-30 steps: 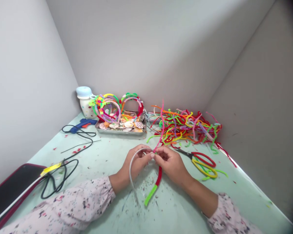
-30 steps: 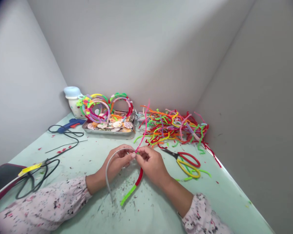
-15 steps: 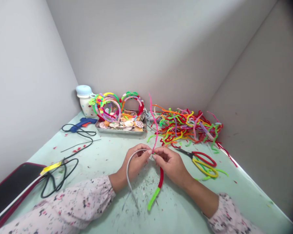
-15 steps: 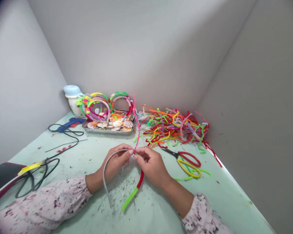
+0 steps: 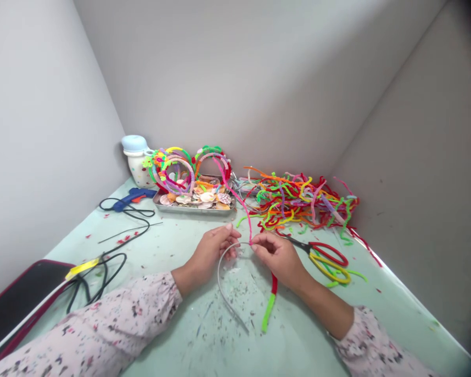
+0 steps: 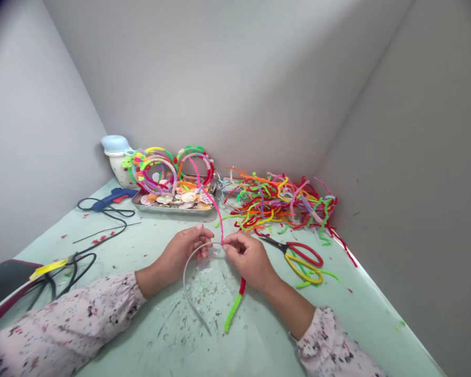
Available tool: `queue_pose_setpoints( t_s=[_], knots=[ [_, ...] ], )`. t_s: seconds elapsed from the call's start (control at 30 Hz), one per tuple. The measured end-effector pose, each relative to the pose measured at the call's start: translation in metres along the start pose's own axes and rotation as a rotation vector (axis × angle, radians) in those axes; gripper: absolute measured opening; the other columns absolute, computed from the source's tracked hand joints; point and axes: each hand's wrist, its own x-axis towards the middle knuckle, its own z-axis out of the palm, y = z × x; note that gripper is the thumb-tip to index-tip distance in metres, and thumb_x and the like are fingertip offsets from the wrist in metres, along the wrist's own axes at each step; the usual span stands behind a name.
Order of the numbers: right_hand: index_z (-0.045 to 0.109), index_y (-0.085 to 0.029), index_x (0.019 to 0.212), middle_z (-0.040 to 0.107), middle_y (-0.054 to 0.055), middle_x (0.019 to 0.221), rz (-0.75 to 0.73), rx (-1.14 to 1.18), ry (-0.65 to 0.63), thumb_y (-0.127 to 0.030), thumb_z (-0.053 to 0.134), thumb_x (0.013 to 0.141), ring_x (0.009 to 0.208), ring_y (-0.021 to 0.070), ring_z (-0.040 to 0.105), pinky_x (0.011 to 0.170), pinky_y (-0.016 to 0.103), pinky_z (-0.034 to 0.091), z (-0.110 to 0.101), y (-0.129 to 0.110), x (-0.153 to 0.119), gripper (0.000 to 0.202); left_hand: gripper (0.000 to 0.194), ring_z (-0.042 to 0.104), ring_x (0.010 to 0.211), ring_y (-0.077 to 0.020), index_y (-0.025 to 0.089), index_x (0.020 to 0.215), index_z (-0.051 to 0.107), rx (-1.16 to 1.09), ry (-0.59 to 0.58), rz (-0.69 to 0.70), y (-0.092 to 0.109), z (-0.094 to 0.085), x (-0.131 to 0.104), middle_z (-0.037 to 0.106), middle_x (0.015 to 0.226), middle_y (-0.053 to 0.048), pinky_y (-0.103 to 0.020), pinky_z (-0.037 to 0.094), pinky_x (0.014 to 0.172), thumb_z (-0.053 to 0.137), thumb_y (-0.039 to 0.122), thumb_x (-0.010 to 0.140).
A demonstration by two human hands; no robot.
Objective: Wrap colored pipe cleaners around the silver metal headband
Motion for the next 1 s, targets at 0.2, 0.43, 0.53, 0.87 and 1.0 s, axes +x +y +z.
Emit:
queue_pose_setpoints(
  t_s=[0.2, 0.43, 0.53, 0.87, 1.0],
  knots=[
    [0.064, -0.018, 0.082, 0.058, -0.001, 0.067, -0.050, -0.103, -0.032, -0.024, 0.057, 0.080, 0.059, 0.0127, 0.049, 0.054, 0.023, 0.038, 0.003, 0.000, 0.000, 0.010, 0.021, 0.046, 0.045, -0.0077, 0.013, 0.079, 0.059, 0.220, -0.080, 0.012, -0.002, 0.002, 0.000, 0.052, 0.055, 0.004, -0.020, 0.037, 0.047, 0.064, 0.033, 0.073],
    [0.064, -0.019, 0.081, 0.060, -0.001, 0.067, -0.111, -0.185, -0.029, -0.020, 0.058, 0.078, 0.059, 0.0125, 0.052, 0.056, 0.023, 0.040, 0.005, 0.001, 0.002, 0.007, 0.013, 0.046, 0.046, -0.0082, 0.015, 0.080, 0.059, 0.372, -0.055, 0.062, -0.013, 0.002, 0.002, 0.050, 0.055, 0.005, -0.020, 0.036, 0.046, 0.055, 0.026, 0.076],
    [0.064, -0.019, 0.080, 0.060, -0.001, 0.067, -0.119, -0.189, -0.025, -0.020, 0.058, 0.078, 0.059, 0.0127, 0.053, 0.056, 0.023, 0.041, 0.006, 0.003, 0.002, 0.006, 0.013, 0.046, 0.048, -0.0087, 0.015, 0.080, 0.060, 0.404, -0.053, 0.067, -0.013, 0.001, 0.001, 0.051, 0.057, 0.004, -0.020, 0.037, 0.048, 0.054, 0.026, 0.077],
    [0.062, -0.019, 0.079, 0.060, -0.002, 0.066, -0.043, -0.132, -0.057, -0.023, 0.058, 0.077, 0.059, 0.0125, 0.053, 0.055, 0.023, 0.041, 0.007, 0.004, 0.002, 0.005, 0.010, 0.047, 0.051, -0.0097, 0.016, 0.077, 0.058, 0.450, -0.071, 0.104, -0.012, 0.001, -0.001, 0.050, 0.058, 0.004, -0.020, 0.037, 0.050, 0.052, 0.023, 0.076],
    [0.062, -0.019, 0.078, 0.060, -0.002, 0.064, -0.016, -0.100, -0.076, -0.025, 0.058, 0.077, 0.058, 0.0125, 0.054, 0.054, 0.022, 0.040, 0.006, 0.004, 0.002, 0.007, 0.010, 0.047, 0.052, -0.0102, 0.016, 0.077, 0.059, 0.464, -0.073, 0.114, -0.012, 0.001, 0.000, 0.050, 0.058, 0.003, -0.020, 0.036, 0.051, 0.052, 0.023, 0.076]
  ],
)
